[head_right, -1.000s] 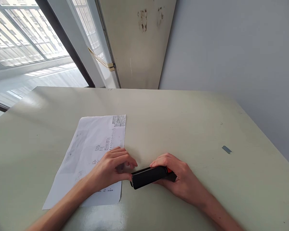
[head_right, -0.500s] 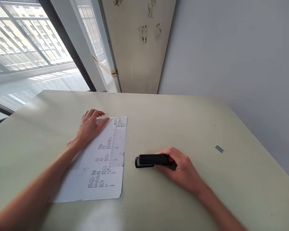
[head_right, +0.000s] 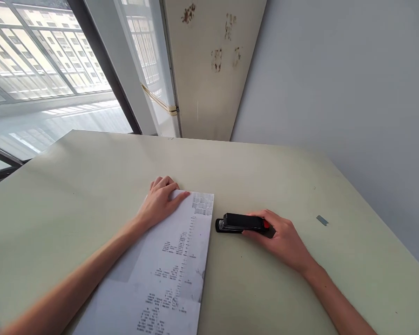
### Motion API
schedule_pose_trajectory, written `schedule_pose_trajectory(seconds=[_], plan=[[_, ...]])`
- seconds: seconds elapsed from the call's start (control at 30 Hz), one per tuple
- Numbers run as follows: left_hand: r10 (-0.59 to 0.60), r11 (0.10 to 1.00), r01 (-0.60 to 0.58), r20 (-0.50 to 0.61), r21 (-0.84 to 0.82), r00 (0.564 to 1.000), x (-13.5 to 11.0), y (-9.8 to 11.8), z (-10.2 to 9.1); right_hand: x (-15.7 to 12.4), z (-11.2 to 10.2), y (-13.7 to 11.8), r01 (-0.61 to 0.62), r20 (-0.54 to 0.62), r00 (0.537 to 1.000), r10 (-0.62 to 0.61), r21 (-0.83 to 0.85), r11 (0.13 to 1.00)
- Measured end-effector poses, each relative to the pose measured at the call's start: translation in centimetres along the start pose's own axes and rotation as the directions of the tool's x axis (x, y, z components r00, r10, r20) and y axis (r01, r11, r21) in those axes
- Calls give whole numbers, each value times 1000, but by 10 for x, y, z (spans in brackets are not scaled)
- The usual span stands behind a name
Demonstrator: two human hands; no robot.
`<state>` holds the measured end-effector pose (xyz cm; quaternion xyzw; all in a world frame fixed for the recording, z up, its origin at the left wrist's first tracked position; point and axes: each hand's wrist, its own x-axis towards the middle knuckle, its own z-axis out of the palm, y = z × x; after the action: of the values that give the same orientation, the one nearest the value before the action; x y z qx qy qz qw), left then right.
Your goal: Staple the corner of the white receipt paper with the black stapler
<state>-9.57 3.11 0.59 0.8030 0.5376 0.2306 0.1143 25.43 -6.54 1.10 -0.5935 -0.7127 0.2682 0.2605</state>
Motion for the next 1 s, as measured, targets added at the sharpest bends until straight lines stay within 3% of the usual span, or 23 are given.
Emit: schedule_pose_trajectory(seconds=[0.2,0.33,0.43,0.53,0.63,0.8,1.0], plan=[[-4,1000,4,9,-15,1000,-8,28,18,6,-6,-5,6,46,999,-2,-84,996],[-12,997,8,-54,-76,998,-15,39,21,8,-15,-14,17,130,992,-1,-123,992],[113,978,-123,-65,-170,991,-25,38,10,9,-24,-21,35,210,978,-6,-132,991],[309,926,-291,39,-242,950,-40,30,-3,11,-27,-30,3,214,976,27,-138,990],[370,910,-337,106,-241,923,-55,23,-5,17,-20,-41,-51,147,987,67,-104,993],[344,928,-320,104,-190,933,-68,32,12,37,2,-59,-135,117,982,145,-91,987],[297,939,-277,78,-204,952,-73,46,21,46,19,-70,-42,147,987,63,-140,989]])
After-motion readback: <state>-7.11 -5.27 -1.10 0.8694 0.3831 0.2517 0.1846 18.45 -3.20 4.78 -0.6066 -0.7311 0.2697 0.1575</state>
